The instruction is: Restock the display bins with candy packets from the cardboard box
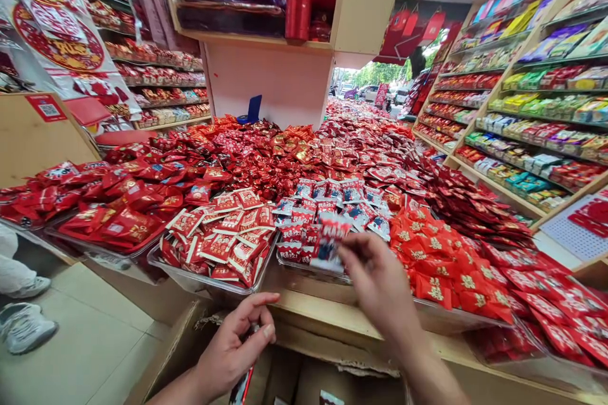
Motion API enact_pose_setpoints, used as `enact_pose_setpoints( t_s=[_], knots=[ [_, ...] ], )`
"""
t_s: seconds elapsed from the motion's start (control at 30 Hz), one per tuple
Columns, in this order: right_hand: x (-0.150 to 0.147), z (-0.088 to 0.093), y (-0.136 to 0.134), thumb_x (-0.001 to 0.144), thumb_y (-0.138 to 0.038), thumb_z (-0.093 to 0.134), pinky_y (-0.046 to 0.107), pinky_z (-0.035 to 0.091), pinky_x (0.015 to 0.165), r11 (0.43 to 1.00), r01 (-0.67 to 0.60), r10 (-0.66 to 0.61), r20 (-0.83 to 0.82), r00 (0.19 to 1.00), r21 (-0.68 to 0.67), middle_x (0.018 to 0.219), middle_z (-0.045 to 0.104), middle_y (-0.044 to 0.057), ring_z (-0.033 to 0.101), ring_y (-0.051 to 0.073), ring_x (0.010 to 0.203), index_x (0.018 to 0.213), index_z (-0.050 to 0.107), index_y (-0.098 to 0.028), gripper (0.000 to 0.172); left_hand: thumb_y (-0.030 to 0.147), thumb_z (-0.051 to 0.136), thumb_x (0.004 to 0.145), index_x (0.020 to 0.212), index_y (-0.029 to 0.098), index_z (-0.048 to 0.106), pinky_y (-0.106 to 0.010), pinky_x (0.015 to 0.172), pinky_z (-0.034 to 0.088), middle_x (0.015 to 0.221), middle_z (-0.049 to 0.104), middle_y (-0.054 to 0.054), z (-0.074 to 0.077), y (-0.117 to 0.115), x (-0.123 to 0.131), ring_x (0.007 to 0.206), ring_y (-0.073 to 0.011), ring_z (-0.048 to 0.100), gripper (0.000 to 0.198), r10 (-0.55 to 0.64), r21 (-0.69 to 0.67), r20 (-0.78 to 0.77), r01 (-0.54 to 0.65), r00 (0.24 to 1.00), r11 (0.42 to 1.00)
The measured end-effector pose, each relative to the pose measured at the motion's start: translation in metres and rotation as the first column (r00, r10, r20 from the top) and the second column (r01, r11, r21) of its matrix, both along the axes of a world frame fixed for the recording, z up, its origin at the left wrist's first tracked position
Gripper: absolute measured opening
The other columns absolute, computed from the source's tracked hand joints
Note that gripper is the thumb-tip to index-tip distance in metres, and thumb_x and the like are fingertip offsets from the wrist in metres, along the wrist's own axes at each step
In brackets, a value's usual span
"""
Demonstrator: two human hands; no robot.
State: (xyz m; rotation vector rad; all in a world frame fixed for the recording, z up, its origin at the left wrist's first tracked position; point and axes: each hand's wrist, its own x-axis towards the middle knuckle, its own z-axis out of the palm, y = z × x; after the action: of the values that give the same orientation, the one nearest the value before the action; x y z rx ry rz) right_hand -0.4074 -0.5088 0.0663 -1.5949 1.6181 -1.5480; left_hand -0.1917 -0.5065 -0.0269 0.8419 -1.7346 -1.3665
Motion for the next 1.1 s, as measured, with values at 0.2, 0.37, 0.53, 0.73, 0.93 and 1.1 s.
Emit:
enact_pose_setpoints(
  t_s=[0.2, 0.37, 0.53, 0.73, 0.93, 1.1],
  knots=[
    [-0.023, 0.052, -0.128, 0.074, -0.019, 0.056, 0.023, 0.046, 0.057, 0.972, 0.176, -0.098, -0.41, 0.907, 0.155, 0.077, 0.066, 0.007, 0.059, 0.013, 0.063, 0.09, 0.056, -0.011, 0.018, 0.025, 0.046, 0.08, 0.107, 0.016, 0.051, -0.023, 0.061, 0.039, 0.07, 0.054, -0.001, -0.029, -0.005, 0.006, 0.062, -0.0114, 0.049, 0.03, 0.021, -0.014, 0.178, -0.019, 0.984, 1.0],
    [-0.006, 0.055, -0.174, 0.066, -0.011, 0.061, 0.026, 0.046, 0.065, 0.939, 0.261, -0.074, -0.612, 0.788, 0.223, 0.08, 0.068, 0.011, 0.062, 0.019, 0.073, 0.08, 0.065, -0.01, 0.015, 0.023, 0.051, 0.073, 0.099, 0.015, 0.057, -0.019, 0.051, 0.037, 0.067, 0.058, -0.001, -0.043, -0.011, 0.01, 0.051, -0.0086, 0.047, 0.028, -0.019, -0.193, 0.295, 0.079, 0.955, 0.978],
    [0.005, 0.049, -0.178, 0.065, -0.009, 0.058, 0.029, 0.044, 0.07, 0.915, 0.314, -0.006, -0.768, 0.64, 0.255, 0.08, 0.069, 0.014, 0.062, 0.025, 0.081, 0.071, 0.068, -0.012, 0.012, 0.022, 0.052, 0.072, 0.092, 0.013, 0.061, -0.018, 0.051, 0.042, 0.065, 0.063, -0.004, -0.042, -0.013, 0.01, 0.053, -0.011, 0.055, 0.024, -0.012, -0.294, 0.335, 0.117, 0.942, 0.949],
    [-0.009, 0.059, -0.165, 0.071, -0.017, 0.054, 0.026, 0.043, 0.066, 0.916, 0.327, 0.011, -0.828, 0.561, 0.234, 0.085, 0.069, 0.01, 0.061, 0.021, 0.079, 0.083, 0.067, -0.015, 0.018, 0.017, 0.054, 0.069, 0.089, 0.014, 0.061, -0.018, 0.056, 0.046, 0.067, 0.066, -0.004, -0.042, -0.013, 0.011, 0.059, -0.013, 0.061, 0.021, 0.021, -0.414, 0.315, 0.118, 0.949, 0.903],
    [-0.048, 0.067, -0.119, 0.075, -0.035, 0.053, 0.029, 0.042, 0.065, 0.891, 0.372, 0.034, -0.855, 0.518, 0.261, 0.088, 0.067, 0.01, 0.06, 0.023, 0.08, 0.088, 0.064, -0.015, 0.026, 0.017, 0.052, 0.072, 0.088, 0.014, 0.06, -0.018, 0.058, 0.047, 0.07, 0.066, -0.005, -0.04, -0.013, 0.011, 0.062, -0.0131, 0.062, 0.018, 0.003, -0.487, 0.302, 0.152, 0.953, 0.86],
    [-0.056, 0.041, -0.093, 0.072, -0.047, 0.056, 0.032, 0.043, 0.078, 0.929, 0.255, 0.118, -0.87, 0.479, 0.266, 0.1, 0.061, 0.013, 0.055, 0.026, 0.096, 0.1, 0.063, -0.018, 0.041, 0.014, 0.053, 0.071, 0.087, 0.015, 0.06, -0.017, 0.057, 0.047, 0.07, 0.066, -0.003, -0.041, -0.013, 0.01, 0.061, -0.0118, 0.062, 0.018, 0.02, -0.53, 0.295, 0.146, 0.955, 0.835]
  ],
)
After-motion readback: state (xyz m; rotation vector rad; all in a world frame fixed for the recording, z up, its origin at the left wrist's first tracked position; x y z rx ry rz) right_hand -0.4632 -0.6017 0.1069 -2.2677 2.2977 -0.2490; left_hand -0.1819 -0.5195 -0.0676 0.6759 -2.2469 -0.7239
